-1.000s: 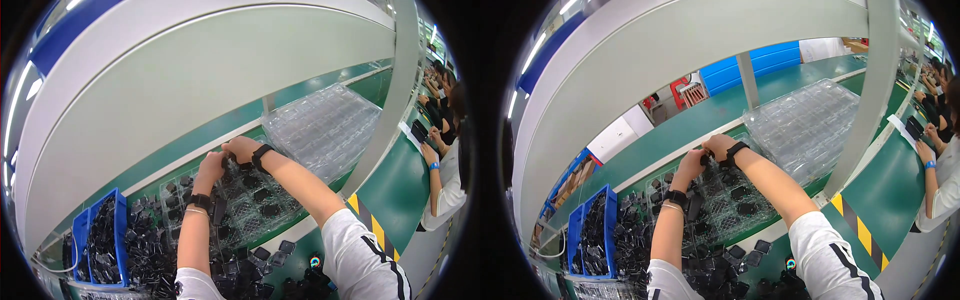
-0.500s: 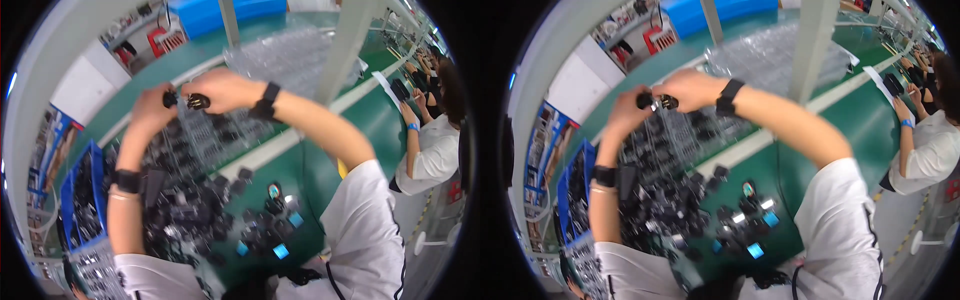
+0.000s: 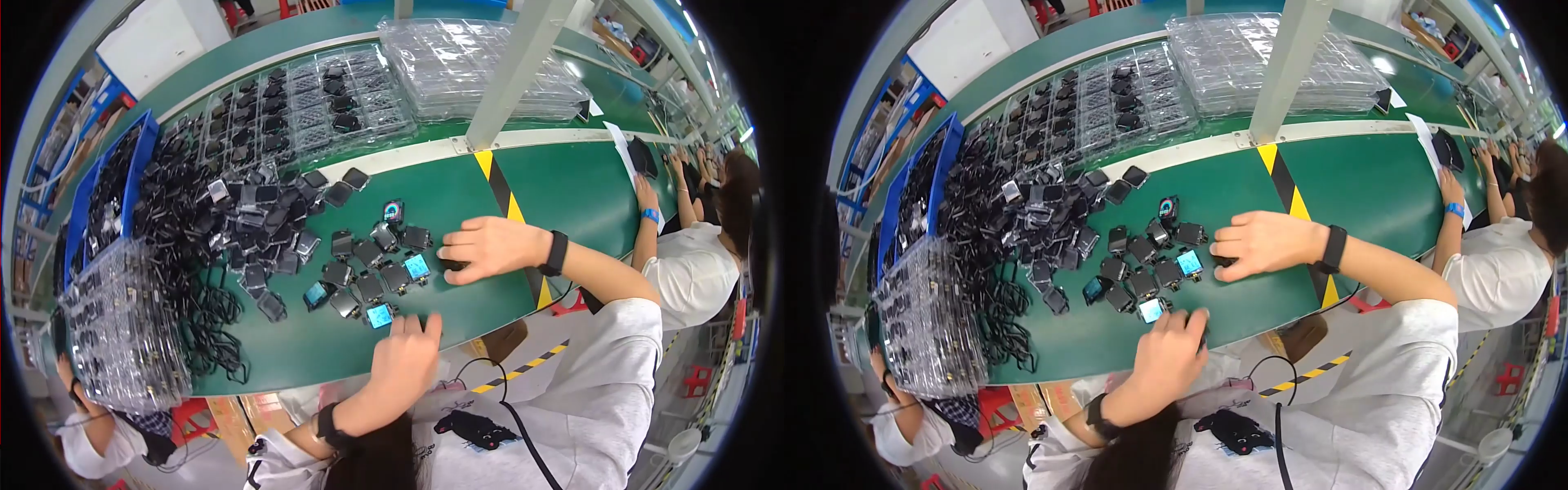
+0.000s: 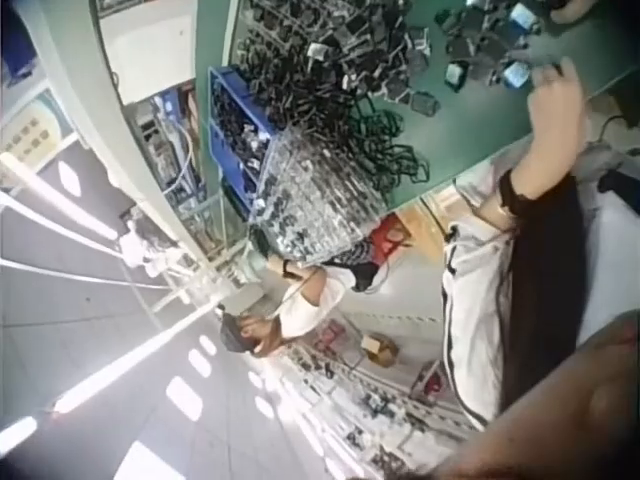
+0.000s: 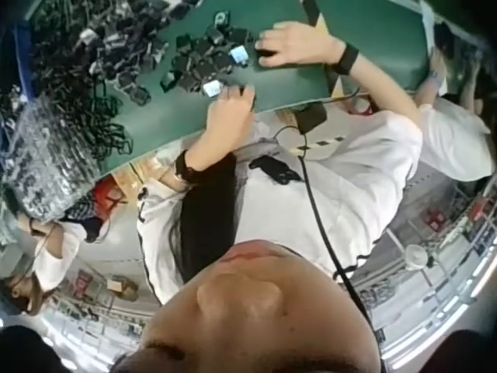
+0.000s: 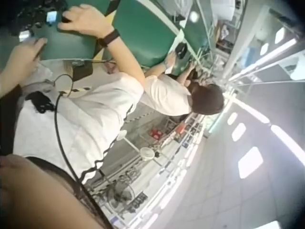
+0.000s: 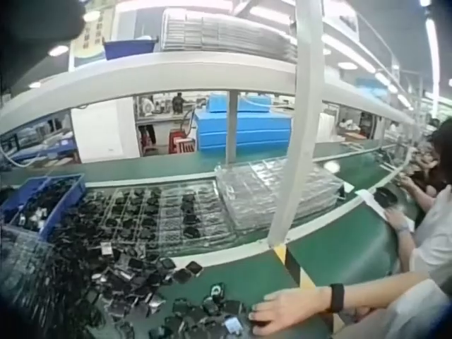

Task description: The person removes a plastic sheet from a tray of smartwatches, picks up a smartwatch, and presses its screen. They then pick up a frame, fit it onto the smartwatch by hand, and place the assembled unit onto the table.

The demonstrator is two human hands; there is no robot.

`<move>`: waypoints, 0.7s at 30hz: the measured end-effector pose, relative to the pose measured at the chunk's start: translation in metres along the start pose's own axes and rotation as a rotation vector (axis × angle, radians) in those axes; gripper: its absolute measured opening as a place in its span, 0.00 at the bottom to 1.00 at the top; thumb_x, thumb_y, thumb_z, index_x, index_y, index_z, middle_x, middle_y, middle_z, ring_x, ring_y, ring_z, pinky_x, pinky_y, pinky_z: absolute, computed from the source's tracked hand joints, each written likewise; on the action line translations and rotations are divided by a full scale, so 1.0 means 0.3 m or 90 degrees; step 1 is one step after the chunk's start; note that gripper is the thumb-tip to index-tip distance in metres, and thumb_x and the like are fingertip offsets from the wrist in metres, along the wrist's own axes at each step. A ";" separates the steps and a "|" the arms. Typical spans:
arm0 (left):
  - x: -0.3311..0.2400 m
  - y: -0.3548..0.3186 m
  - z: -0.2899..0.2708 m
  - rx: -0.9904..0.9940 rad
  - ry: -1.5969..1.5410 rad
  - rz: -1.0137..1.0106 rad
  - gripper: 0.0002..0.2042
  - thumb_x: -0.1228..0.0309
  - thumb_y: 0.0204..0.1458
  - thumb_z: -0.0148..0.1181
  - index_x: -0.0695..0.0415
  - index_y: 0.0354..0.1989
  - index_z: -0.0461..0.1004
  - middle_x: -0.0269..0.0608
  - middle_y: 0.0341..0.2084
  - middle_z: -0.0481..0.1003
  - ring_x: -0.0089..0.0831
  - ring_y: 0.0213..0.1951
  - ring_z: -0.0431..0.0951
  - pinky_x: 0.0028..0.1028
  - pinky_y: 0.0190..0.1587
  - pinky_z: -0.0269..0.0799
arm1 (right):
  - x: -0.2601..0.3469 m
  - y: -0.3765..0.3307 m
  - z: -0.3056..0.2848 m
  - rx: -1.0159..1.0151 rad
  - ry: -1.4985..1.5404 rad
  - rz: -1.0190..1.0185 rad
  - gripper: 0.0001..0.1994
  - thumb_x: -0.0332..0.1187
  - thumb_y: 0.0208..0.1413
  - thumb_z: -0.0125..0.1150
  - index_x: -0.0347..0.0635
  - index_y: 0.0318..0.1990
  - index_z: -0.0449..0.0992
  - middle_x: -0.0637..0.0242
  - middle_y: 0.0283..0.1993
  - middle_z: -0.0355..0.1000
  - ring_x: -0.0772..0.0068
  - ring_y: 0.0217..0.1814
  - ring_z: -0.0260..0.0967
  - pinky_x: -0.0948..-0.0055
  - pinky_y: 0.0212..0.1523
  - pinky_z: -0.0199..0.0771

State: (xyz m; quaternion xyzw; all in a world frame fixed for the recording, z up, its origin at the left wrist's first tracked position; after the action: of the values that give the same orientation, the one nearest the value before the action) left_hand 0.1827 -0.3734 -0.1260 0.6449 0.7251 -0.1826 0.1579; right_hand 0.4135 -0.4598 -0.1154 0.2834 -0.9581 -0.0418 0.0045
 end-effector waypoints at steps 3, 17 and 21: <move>-0.017 0.048 0.076 -0.093 0.075 -0.099 0.19 0.72 0.42 0.63 0.62 0.44 0.67 0.50 0.36 0.71 0.46 0.38 0.75 0.37 0.33 0.75 | -0.056 0.026 0.027 -0.100 -0.068 -0.062 0.13 0.30 0.48 0.54 0.52 0.44 0.70 0.63 0.45 0.69 0.64 0.46 0.70 0.71 0.36 0.71; 0.057 0.032 0.136 -0.390 -0.122 -0.128 0.26 0.72 0.49 0.59 0.67 0.56 0.60 0.59 0.53 0.60 0.55 0.54 0.61 0.46 0.56 0.57 | -0.090 -0.144 0.040 -0.029 0.019 0.018 0.31 0.55 0.40 0.62 0.49 0.51 0.68 0.57 0.55 0.62 0.55 0.55 0.64 0.63 0.49 0.71; 0.079 -0.004 0.142 -0.365 -0.086 -0.181 0.25 0.70 0.50 0.58 0.66 0.56 0.60 0.55 0.56 0.60 0.54 0.56 0.57 0.48 0.58 0.50 | -0.028 -0.230 0.033 -0.015 0.055 0.090 0.32 0.56 0.40 0.63 0.47 0.51 0.68 0.56 0.56 0.63 0.50 0.57 0.62 0.59 0.53 0.69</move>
State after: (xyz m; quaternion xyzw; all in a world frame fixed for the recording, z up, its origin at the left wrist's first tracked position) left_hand 0.1786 -0.3727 -0.1745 0.4526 0.8178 -0.0338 0.3539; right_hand 0.4578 -0.5122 -0.1310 0.2161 -0.9742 -0.0403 0.0518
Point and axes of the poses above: each hand's wrist, its own y-axis towards the middle knuckle, its own z-axis out of the palm, x = y × z, the point moved 1 cm from there along y, towards the middle knuckle
